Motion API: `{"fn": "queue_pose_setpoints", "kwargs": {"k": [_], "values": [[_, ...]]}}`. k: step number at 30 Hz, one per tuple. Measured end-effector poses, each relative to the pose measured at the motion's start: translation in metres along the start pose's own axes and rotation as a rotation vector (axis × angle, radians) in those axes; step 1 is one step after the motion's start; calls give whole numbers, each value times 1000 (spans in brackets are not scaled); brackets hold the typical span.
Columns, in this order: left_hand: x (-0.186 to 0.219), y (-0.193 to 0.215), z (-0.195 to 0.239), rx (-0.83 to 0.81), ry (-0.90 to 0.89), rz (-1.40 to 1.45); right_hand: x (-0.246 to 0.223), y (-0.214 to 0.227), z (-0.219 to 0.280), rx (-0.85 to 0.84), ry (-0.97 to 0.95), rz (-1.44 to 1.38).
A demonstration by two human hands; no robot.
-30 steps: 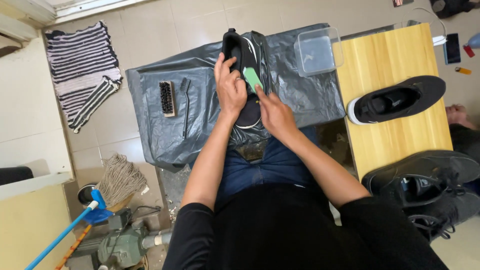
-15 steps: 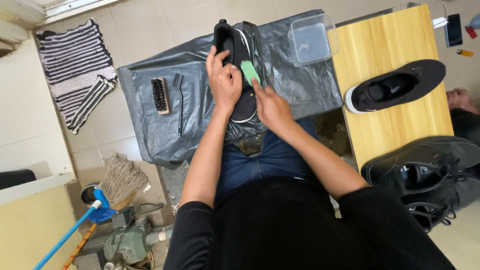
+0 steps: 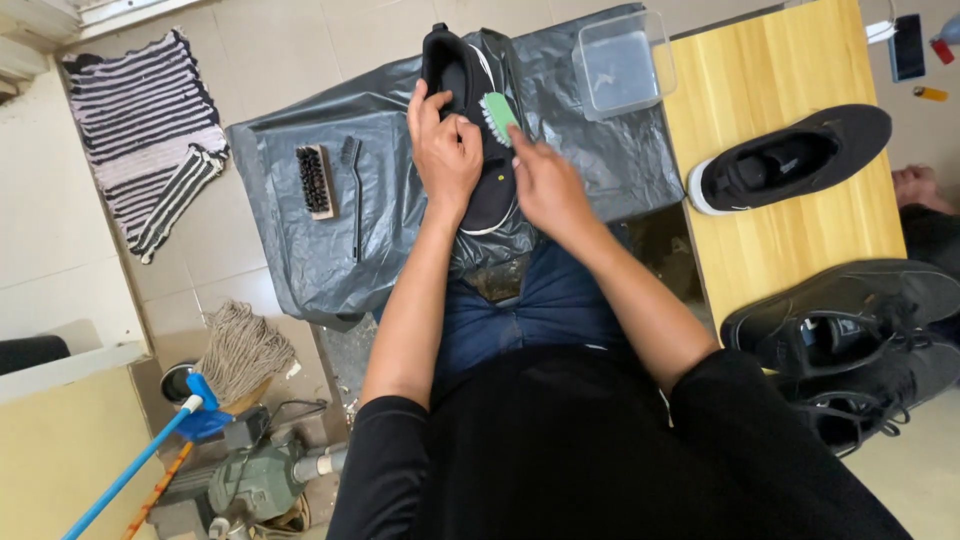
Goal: The person scrubs a black shoe with a green brush, focusing on the upper and side areas. They hold the shoe steady with one hand while scrubbing with the other, occasionally repositioning the shoe to access different parts.
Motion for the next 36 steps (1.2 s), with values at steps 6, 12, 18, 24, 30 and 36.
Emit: {"fn": "queue_pose_setpoints", "kwargs": {"k": [6, 12, 18, 24, 30, 36], "values": [[-6, -2, 3, -9, 57, -24, -5, -20, 69, -153, 1, 164], [-3, 11, 1, -67, 148, 157, 8, 32, 79, -15, -49, 46], [74, 68, 84, -102, -72, 8, 5, 50, 67, 240, 241, 310], [99, 22, 154, -308, -271, -366, -69, 3, 37, 292, 777, 412], [90, 14, 166, -313, -189, -438, -18, 22, 23, 123, 771, 461], [88, 12, 169, -334, -144, -415, 6, 67, 23, 63, 648, 634]]}}
Point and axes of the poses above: each hand's wrist, its own z-axis away from the middle knuckle, its own y-axis out of the back of the hand, x = y × z, the point moved 10 cm from there along -z, towards the middle knuckle, and after that the axes turned 13 degrees about z, right-handed, at the moved point
